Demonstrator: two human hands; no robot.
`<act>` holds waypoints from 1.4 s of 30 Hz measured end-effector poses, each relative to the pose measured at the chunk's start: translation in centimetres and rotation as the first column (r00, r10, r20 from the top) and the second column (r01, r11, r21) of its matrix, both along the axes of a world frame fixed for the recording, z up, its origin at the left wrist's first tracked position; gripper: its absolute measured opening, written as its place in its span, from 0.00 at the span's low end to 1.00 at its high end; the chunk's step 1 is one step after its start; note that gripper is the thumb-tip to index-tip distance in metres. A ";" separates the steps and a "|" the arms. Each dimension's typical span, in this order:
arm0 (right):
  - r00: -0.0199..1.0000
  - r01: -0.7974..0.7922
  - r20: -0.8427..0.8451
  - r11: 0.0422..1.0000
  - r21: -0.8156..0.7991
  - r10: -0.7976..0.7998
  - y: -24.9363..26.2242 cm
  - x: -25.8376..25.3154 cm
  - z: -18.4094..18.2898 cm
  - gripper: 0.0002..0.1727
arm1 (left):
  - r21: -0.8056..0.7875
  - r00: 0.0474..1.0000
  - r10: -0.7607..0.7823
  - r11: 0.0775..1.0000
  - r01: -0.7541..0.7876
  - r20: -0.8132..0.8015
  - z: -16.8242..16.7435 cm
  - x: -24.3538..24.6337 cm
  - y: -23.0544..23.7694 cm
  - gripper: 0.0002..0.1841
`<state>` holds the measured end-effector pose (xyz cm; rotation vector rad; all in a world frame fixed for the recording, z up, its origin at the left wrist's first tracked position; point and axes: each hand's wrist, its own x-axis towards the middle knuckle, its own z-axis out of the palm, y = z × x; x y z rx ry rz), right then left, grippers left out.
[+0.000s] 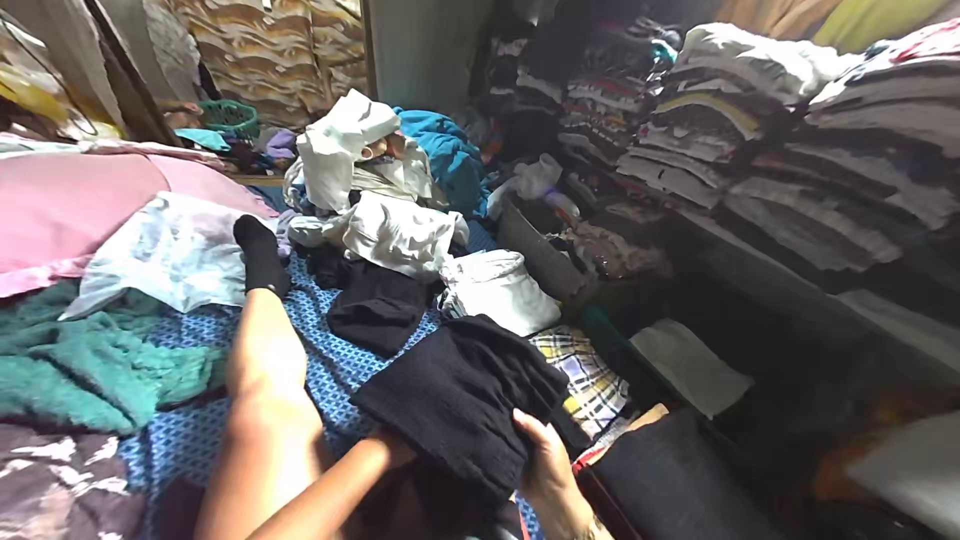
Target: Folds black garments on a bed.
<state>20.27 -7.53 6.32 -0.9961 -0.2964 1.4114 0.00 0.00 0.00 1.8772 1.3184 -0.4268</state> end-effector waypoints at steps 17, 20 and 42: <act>1.000 0.006 -0.018 0.959 -0.282 -0.011 -1.6 -0.9 -3.0 0.12 | -0.552 0.000 0.806 0.406 -0.728 0.592 4.0 -0.5 -4.7 0.24; 0.998 0.004 0.057 0.961 -0.278 0.012 -2.1 -0.5 -3.1 0.14 | -0.515 0.008 0.817 0.371 -0.773 0.577 3.1 -0.1 -4.5 0.22; 0.989 0.062 0.144 0.947 -0.314 -0.017 1.2 2.9 -3.8 0.10 | -0.585 -0.174 0.790 0.267 -0.766 0.588 5.3 -2.8 -1.4 0.21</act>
